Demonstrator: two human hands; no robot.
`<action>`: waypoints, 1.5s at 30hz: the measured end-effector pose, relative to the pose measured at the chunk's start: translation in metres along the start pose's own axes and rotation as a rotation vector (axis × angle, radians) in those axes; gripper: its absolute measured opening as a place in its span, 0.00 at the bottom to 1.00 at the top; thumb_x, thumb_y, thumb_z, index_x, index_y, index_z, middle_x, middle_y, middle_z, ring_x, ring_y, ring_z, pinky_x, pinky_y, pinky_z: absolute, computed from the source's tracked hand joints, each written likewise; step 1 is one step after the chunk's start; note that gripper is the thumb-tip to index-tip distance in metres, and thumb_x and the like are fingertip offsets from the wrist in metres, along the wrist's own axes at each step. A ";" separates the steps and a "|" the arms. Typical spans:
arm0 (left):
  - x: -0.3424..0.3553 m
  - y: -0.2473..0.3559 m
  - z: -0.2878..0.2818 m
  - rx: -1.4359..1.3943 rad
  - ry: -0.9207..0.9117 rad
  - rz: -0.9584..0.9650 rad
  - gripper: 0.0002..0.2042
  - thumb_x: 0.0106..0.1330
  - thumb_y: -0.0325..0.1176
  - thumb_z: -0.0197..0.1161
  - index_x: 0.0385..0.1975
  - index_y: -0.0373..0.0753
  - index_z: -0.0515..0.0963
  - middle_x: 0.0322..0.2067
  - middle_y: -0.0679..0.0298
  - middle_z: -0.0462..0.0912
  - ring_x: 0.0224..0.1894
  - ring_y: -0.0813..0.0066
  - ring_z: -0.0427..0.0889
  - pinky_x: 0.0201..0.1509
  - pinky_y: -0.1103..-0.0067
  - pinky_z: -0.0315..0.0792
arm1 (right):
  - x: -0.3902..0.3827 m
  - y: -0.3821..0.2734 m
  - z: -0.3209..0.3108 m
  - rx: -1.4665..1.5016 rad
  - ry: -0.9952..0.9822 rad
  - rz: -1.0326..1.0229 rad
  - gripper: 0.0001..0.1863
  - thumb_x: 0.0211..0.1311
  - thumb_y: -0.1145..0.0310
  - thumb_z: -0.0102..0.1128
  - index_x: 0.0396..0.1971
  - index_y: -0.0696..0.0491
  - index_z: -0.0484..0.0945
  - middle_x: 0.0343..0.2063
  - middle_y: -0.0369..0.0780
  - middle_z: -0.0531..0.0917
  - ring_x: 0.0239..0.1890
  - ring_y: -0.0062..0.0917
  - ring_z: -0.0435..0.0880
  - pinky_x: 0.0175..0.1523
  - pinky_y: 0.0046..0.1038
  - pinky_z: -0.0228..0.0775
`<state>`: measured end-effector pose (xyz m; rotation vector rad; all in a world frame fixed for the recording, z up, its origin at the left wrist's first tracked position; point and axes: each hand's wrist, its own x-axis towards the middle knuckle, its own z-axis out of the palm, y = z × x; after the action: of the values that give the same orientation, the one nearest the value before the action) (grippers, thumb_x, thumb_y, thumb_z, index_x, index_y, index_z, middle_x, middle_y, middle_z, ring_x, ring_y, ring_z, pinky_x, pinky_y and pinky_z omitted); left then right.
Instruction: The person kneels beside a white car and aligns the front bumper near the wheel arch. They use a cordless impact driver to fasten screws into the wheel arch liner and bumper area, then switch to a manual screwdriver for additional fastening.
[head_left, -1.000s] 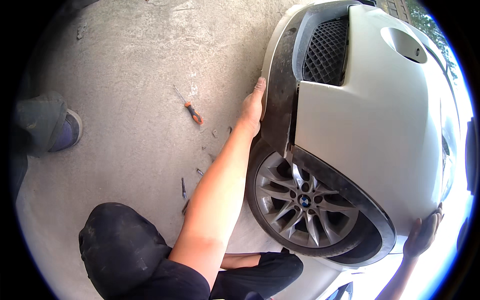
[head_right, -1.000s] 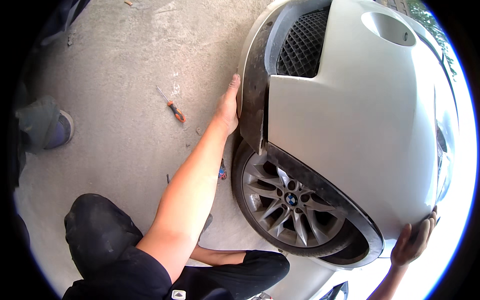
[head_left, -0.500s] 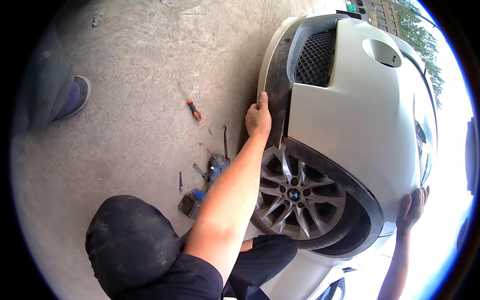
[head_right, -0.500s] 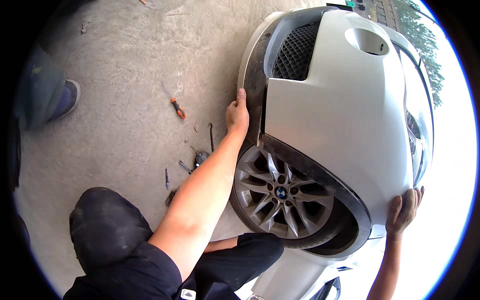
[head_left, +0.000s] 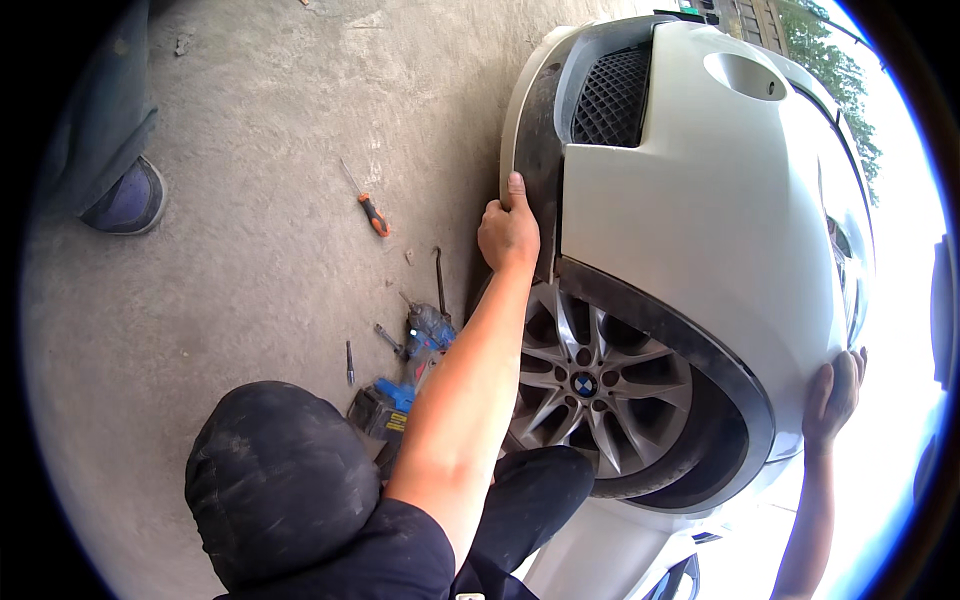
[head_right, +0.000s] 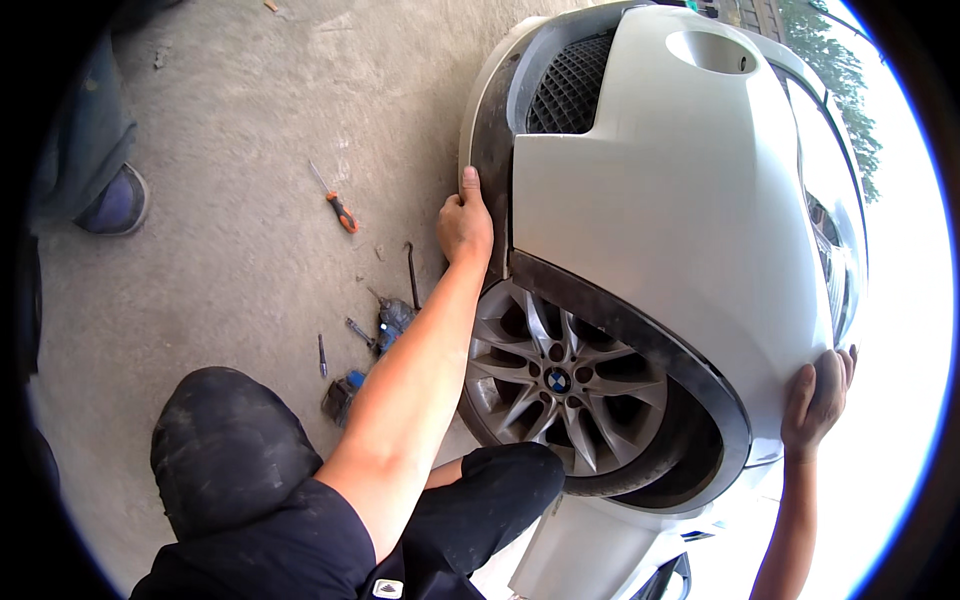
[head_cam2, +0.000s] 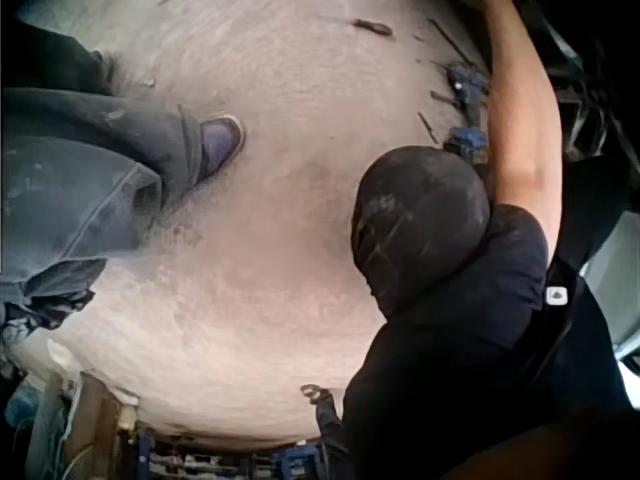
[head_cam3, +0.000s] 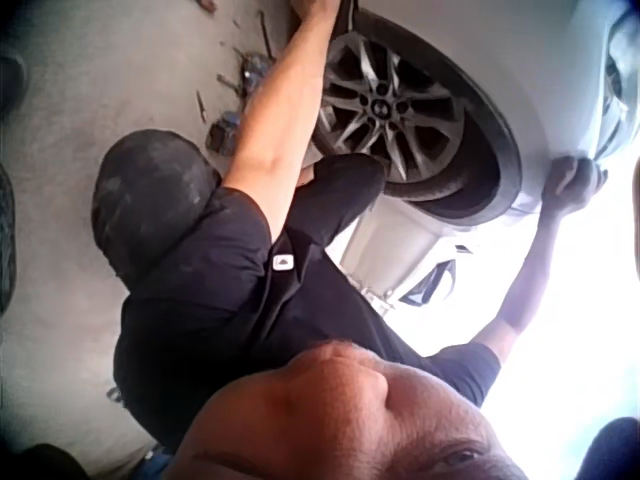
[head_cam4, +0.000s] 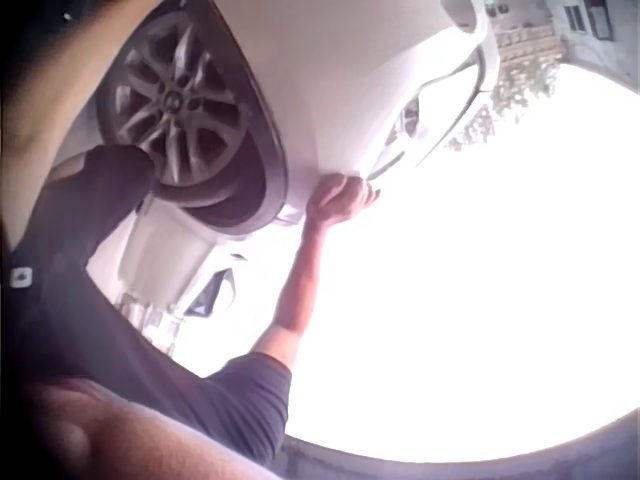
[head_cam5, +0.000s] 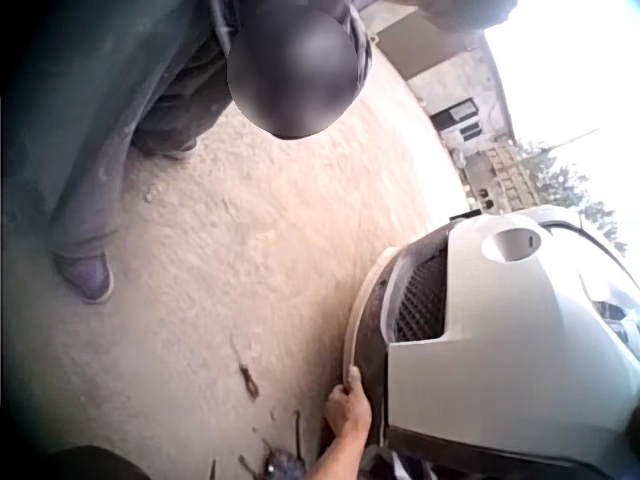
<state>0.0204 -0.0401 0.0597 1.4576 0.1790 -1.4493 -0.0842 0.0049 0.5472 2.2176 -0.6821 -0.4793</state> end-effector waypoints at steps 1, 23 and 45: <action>-0.002 0.002 0.000 0.005 0.009 -0.003 0.41 0.71 0.69 0.42 0.43 0.29 0.81 0.45 0.42 0.85 0.52 0.43 0.82 0.58 0.59 0.74 | 0.000 0.001 0.000 0.002 0.014 -0.004 0.13 0.73 0.66 0.48 0.40 0.63 0.73 0.34 0.48 0.76 0.46 0.43 0.75 0.73 0.50 0.53; 0.001 -0.003 0.007 -0.033 0.117 0.058 0.39 0.71 0.67 0.44 0.41 0.27 0.80 0.43 0.40 0.84 0.50 0.41 0.82 0.55 0.58 0.74 | 0.050 -0.157 0.032 -0.005 -0.366 -0.226 0.27 0.48 0.52 0.75 0.41 0.54 0.75 0.35 0.41 0.74 0.52 0.38 0.73 0.75 0.57 0.45; -0.015 0.009 -0.002 0.005 0.038 -0.041 0.43 0.70 0.70 0.40 0.44 0.28 0.81 0.47 0.40 0.84 0.55 0.41 0.80 0.62 0.58 0.71 | 0.066 -0.233 0.147 -0.216 -0.281 -0.416 0.17 0.61 0.63 0.54 0.49 0.48 0.80 0.43 0.34 0.78 0.59 0.31 0.69 0.79 0.54 0.38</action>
<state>0.0241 -0.0349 0.0760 1.4938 0.2300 -1.4564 -0.0348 0.0171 0.2687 2.1034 -0.2840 -1.0385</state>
